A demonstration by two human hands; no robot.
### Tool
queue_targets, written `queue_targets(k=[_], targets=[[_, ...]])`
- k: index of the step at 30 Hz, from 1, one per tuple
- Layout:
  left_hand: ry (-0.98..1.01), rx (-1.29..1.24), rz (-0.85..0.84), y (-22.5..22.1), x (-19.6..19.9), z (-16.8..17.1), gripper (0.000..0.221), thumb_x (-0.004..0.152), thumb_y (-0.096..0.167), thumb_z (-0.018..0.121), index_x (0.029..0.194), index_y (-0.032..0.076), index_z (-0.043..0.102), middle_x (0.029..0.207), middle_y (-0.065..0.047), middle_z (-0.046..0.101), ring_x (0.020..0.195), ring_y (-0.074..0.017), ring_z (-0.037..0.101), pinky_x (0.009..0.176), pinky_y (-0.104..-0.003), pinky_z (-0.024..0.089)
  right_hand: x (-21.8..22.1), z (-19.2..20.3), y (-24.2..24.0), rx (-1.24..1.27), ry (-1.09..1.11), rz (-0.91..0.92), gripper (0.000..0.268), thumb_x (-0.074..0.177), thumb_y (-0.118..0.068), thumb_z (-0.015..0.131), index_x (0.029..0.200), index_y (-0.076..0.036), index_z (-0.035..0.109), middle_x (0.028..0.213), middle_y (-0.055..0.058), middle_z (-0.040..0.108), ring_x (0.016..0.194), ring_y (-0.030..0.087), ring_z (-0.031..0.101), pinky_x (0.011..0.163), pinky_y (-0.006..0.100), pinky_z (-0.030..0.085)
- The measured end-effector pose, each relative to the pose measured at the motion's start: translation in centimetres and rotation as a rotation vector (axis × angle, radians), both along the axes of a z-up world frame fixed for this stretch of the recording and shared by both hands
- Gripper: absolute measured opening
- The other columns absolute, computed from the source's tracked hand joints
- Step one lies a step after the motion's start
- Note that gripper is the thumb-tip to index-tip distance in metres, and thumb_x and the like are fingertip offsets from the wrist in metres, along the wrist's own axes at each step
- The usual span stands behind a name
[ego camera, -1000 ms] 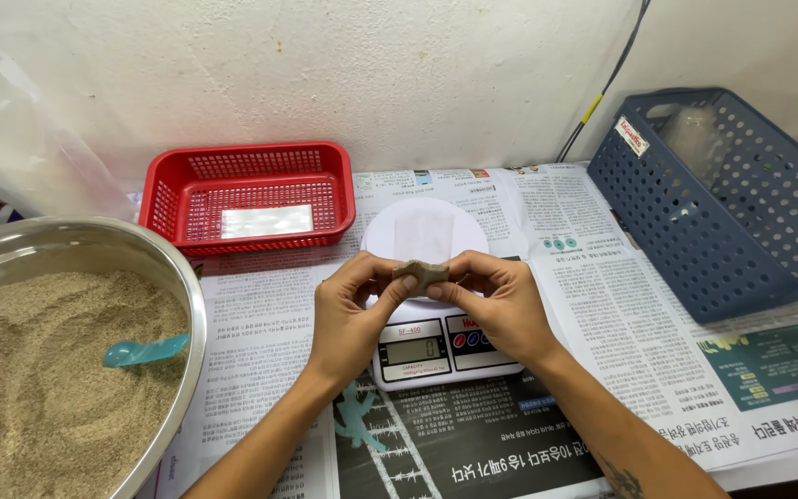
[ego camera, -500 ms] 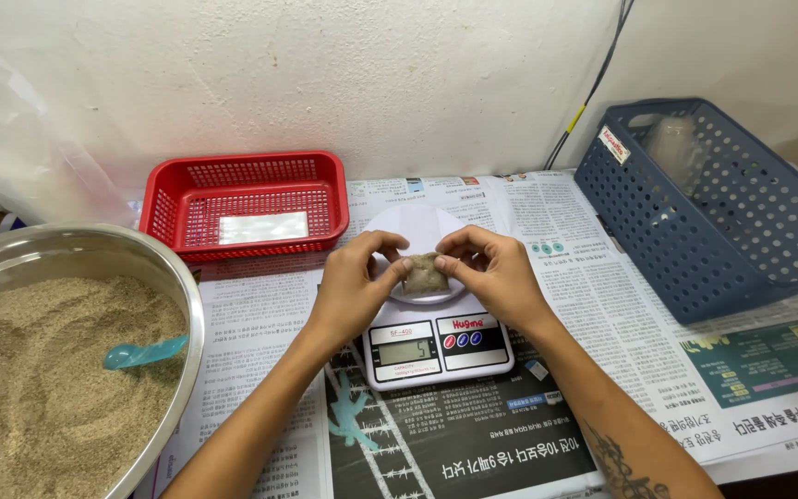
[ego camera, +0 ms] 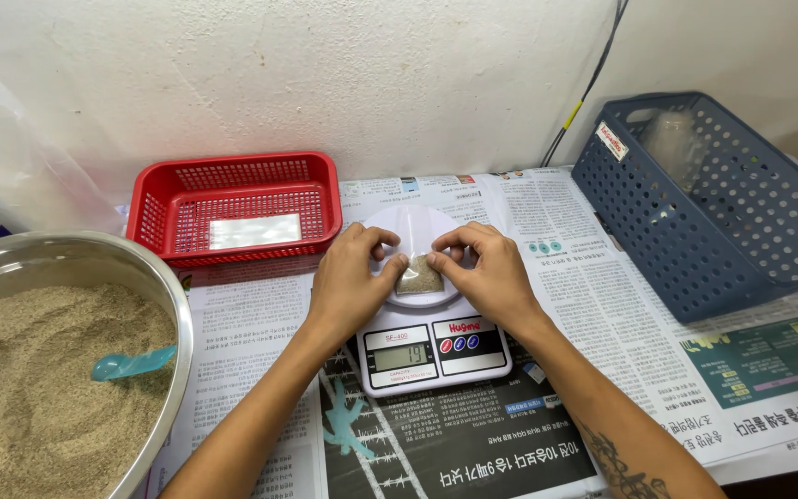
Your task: The person takes a small plastic bag from a basket and places it on a digital scale. They scoop granulated material from a large metal bowl using a blue measuring spoon and fill the bag until it reaches the desired weight, then seal the bag and place it into a storage basket.
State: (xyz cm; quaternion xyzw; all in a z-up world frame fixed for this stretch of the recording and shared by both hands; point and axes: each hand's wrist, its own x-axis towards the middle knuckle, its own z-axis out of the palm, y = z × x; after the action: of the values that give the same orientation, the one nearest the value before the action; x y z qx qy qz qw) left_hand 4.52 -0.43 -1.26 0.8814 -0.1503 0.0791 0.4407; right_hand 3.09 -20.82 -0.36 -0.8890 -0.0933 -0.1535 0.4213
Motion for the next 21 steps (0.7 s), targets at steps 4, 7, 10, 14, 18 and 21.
queue_targets(k=[4, 7, 10, 14, 18, 21], targets=[[0.024, 0.035, 0.014, 0.1, -0.7, 1.0, 0.026, 0.087, 0.024, 0.072, 0.108, 0.009, 0.074, 0.085, -0.007, 0.061, 0.089, -0.0302, 0.065, 0.08, -0.046, 0.054, -0.1, -0.3, -0.1, -0.01, 0.014, -0.006, 0.015, 0.082, -0.022, 0.085, 0.092, -0.012, 0.08, 0.069, 0.003, 0.065, 0.066, 0.015, 0.051, 0.064, 0.029, 0.048], [0.044, 0.079, 0.047, 0.2, -1.2, 1.5, 0.029, 0.087, 0.027, 0.072, 0.11, 0.009, 0.074, 0.086, -0.005, 0.061, 0.092, -0.0279, 0.065, 0.081, -0.046, 0.055, -0.3, -0.2, 0.0, -0.025, 0.014, -0.015, 0.014, 0.083, -0.023, 0.084, 0.093, -0.013, 0.08, 0.07, 0.004, 0.064, 0.066, 0.015, 0.052, 0.064, 0.03, 0.048], [0.0, 0.112, 0.035, 0.4, -1.4, 1.5, 0.033, 0.088, 0.028, 0.071, 0.115, 0.009, 0.073, 0.087, -0.004, 0.061, 0.09, -0.0264, 0.066, 0.079, -0.047, 0.056, -0.5, 0.2, 0.1, -0.018, 0.039, -0.021, 0.015, 0.087, -0.024, 0.081, 0.094, -0.011, 0.08, 0.07, 0.004, 0.065, 0.063, 0.014, 0.053, 0.063, 0.03, 0.049], [-0.107, 0.021, 0.056, 0.6, -1.2, 0.7, 0.032, 0.096, 0.027, 0.063, 0.12, 0.008, 0.069, 0.085, -0.007, 0.062, 0.082, -0.0288, 0.067, 0.074, -0.048, 0.056, -0.9, 0.2, -0.6, 0.003, -0.015, -0.047, 0.01, 0.089, -0.02, 0.078, 0.096, -0.012, 0.079, 0.07, 0.004, 0.064, 0.061, 0.014, 0.054, 0.061, 0.029, 0.049], [-0.365, -0.069, 0.051, 1.6, -0.5, -0.9, 0.025, 0.102, 0.02, 0.057, 0.122, 0.011, 0.068, 0.09, -0.007, 0.063, 0.081, -0.0281, 0.065, 0.077, -0.042, 0.055, -0.8, -0.2, -1.8, 0.023, -0.106, -0.082, 0.006, 0.093, -0.017, 0.076, 0.097, -0.015, 0.079, 0.072, 0.003, 0.064, 0.063, 0.013, 0.055, 0.061, 0.027, 0.048], [-0.483, -0.187, 0.026, 2.0, 0.0, -1.3, 0.021, 0.104, 0.019, 0.055, 0.117, 0.012, 0.07, 0.089, -0.005, 0.061, 0.077, -0.0236, 0.059, 0.079, -0.037, 0.052, -1.1, 0.2, -1.9, 0.064, -0.179, -0.117, 0.005, 0.095, -0.016, 0.074, 0.097, -0.015, 0.079, 0.073, 0.002, 0.063, 0.066, 0.013, 0.055, 0.064, 0.027, 0.045]])
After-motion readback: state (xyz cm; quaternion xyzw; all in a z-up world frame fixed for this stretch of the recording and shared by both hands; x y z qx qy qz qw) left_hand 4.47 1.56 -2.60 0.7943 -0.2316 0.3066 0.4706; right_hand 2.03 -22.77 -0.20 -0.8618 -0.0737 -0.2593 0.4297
